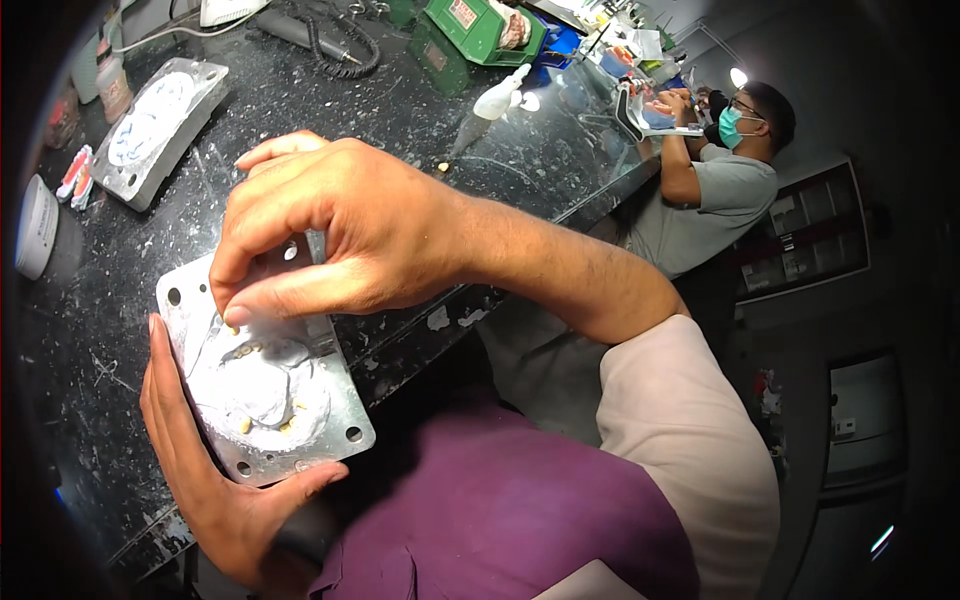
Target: The person scrapes a plaster dental mold using a metal dental pick, clears away dust with a compressed air gun, and then manually fits small artificial teeth into the mold's indentations.
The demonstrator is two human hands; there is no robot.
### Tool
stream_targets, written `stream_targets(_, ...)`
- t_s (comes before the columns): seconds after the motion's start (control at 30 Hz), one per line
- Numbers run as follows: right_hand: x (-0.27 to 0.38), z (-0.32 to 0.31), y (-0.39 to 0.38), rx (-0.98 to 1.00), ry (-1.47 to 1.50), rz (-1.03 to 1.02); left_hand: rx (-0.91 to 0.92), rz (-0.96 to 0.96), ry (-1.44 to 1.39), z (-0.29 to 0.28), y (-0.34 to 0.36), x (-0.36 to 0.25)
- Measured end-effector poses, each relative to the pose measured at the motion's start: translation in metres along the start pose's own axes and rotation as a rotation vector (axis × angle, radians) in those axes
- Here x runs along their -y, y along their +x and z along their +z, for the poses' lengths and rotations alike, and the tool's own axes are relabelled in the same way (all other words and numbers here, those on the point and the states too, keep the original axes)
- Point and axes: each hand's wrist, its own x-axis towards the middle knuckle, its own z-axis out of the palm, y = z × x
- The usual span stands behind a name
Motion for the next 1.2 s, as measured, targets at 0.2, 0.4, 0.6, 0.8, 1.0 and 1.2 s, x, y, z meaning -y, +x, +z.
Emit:
stream_targets(0.2, -0.015, 0.003, 0.005, -0.029, -0.196, -0.085, 0.024, 0.08, -0.018, 0.004, 0.011, 0.017)
stream_targets(0.4, -0.005, 0.002, 0.017, -0.083, -0.346, -0.079, -0.012, 0.081, 0.035, 0.006, 0.005, 0.036)
stream_targets(0.6, -0.014, 0.011, 0.024, 0.024, -0.481, -0.071, -0.019, 0.167, 0.043, 0.028, 0.016, 0.07)
stream_targets(0.8, 0.0, 0.012, 0.048, 0.192, -0.693, -0.065, -0.019, 0.103, -0.056, 0.018, 0.035, 0.052)
stream_targets(1.0, -0.01, 0.009, 0.05, 0.182, -0.617, -0.024, 0.009, 0.153, 0.086, 0.016, 0.031, 0.07)
stream_targets(1.2, -0.016, 0.003, 0.054, 0.189, -0.487, 0.034, -0.034, 0.068, -0.128, 0.012, 0.036, 0.053)
